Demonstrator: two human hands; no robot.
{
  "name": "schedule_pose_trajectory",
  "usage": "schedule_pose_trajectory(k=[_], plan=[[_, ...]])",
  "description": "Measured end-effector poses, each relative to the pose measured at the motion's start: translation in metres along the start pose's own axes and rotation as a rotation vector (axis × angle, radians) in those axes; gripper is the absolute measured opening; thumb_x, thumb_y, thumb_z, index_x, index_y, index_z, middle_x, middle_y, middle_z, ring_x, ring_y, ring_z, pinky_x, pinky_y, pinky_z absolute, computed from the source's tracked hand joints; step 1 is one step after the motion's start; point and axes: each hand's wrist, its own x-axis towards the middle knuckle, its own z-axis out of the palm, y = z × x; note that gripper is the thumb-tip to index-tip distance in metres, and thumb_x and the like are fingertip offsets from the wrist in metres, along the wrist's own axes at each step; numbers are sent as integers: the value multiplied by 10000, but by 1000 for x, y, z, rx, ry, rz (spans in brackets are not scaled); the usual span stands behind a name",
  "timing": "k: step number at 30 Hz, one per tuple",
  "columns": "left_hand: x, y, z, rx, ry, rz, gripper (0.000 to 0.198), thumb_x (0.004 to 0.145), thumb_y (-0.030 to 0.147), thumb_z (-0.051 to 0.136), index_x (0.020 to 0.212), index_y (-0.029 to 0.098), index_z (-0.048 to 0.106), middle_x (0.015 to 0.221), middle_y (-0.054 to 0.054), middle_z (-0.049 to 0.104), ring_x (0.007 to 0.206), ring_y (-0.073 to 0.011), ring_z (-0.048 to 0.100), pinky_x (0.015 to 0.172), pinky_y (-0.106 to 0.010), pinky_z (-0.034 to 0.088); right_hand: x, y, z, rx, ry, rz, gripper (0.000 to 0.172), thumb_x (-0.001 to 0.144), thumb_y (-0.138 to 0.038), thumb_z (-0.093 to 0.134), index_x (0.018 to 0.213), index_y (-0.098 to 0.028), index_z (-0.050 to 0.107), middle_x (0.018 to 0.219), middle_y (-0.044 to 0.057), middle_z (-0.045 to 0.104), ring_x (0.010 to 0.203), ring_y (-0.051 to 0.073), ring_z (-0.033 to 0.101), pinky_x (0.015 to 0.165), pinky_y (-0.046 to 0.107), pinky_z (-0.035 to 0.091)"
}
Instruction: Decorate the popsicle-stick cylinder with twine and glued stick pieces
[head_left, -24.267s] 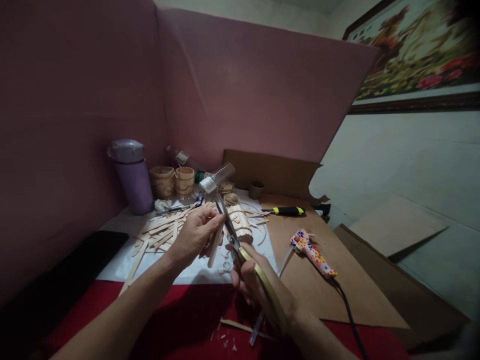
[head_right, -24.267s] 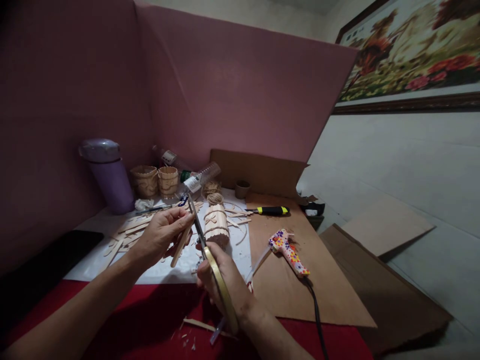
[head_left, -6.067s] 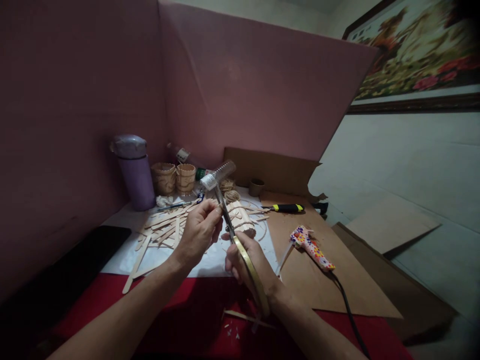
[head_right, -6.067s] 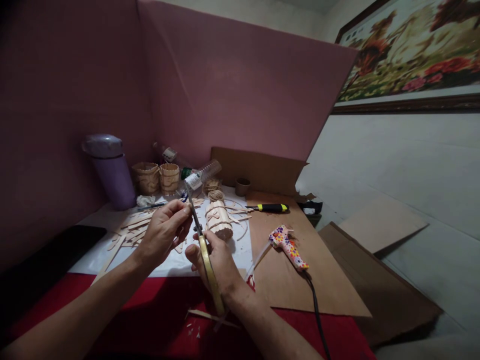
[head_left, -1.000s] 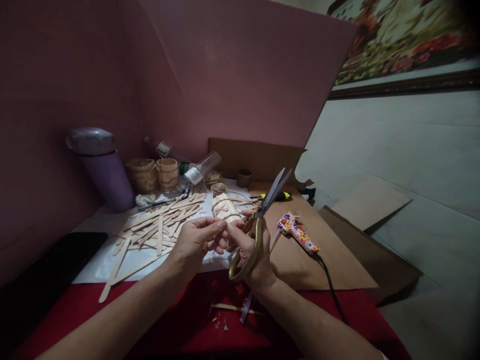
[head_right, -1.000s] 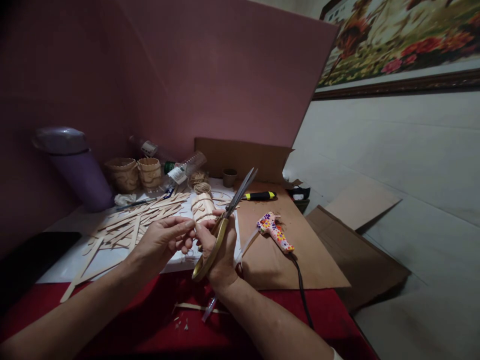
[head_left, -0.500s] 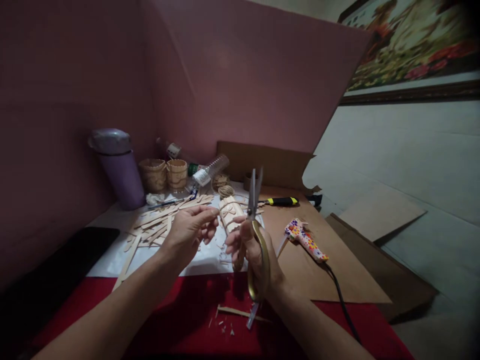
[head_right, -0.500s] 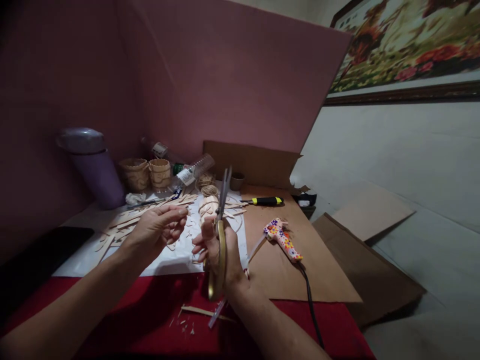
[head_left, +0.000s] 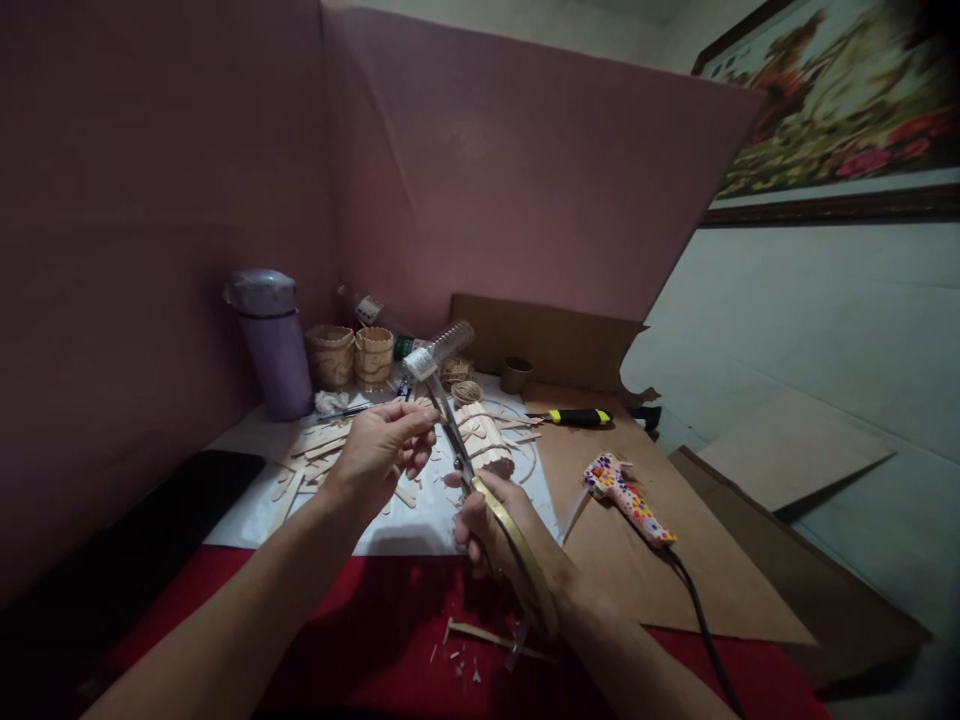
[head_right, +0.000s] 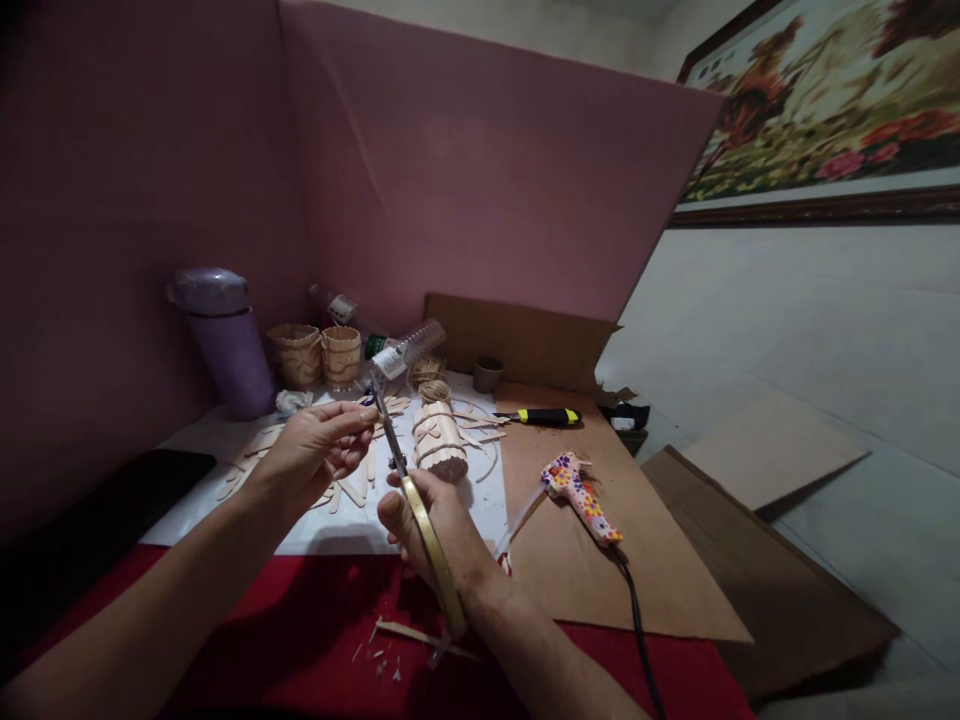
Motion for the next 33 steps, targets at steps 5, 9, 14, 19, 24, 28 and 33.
schedule_pose_trajectory(k=[5,9,14,19,24,28,33], plan=[[1,2,-2,14,2,5,238,587,219,817,628,111,609,494,-1,577,356,-60,465,326,-154,281,3,3,-2,5,-23,-17,833,648,-833,591,1092,-128,611,604,-28,541,434,73,432,365,173,379],[1,3,-2,33,-10,17,249,587,233,824,629,109,612,493,-1,577,348,-57,458,316,-151,270,3,3,-4,-17,-40,-22,839,652,-836,583,1098,-126,614,596,-35,529,416,67,405,355,179,371],[-1,6,-1,63,-21,26,277,569,253,839,614,105,608,483,-3,575,340,-58,458,313,-154,284,0,-2,-4,-67,-26,-40,817,657,-842,569,1051,-130,639,594,-36,505,415,71,374,342,196,334],[-1,5,0,63,-27,37,279,574,259,832,607,108,600,492,-6,582,333,-61,458,307,-159,293,1,-2,-4,-53,-2,-68,685,686,-803,592,914,-160,664,556,-42,471,422,87,374,356,214,321],[-1,1,1,66,-9,55,257,604,247,807,605,114,588,499,-2,575,342,-66,467,313,-167,323,3,1,-4,-75,4,-84,679,702,-775,609,998,-166,665,552,-42,482,430,97,373,371,218,308],[1,-1,1,67,2,60,279,597,254,814,603,120,569,503,-1,573,345,-70,473,315,-170,333,5,4,-1,-76,52,-117,631,677,-746,664,916,-162,681,531,-41,474,442,99,367,396,220,297],[2,-4,2,64,-6,61,291,591,261,812,591,123,555,491,-1,569,335,-71,468,306,-166,326,5,3,2,-86,66,-118,688,665,-809,609,858,-150,655,580,-43,438,492,94,358,461,228,330]])
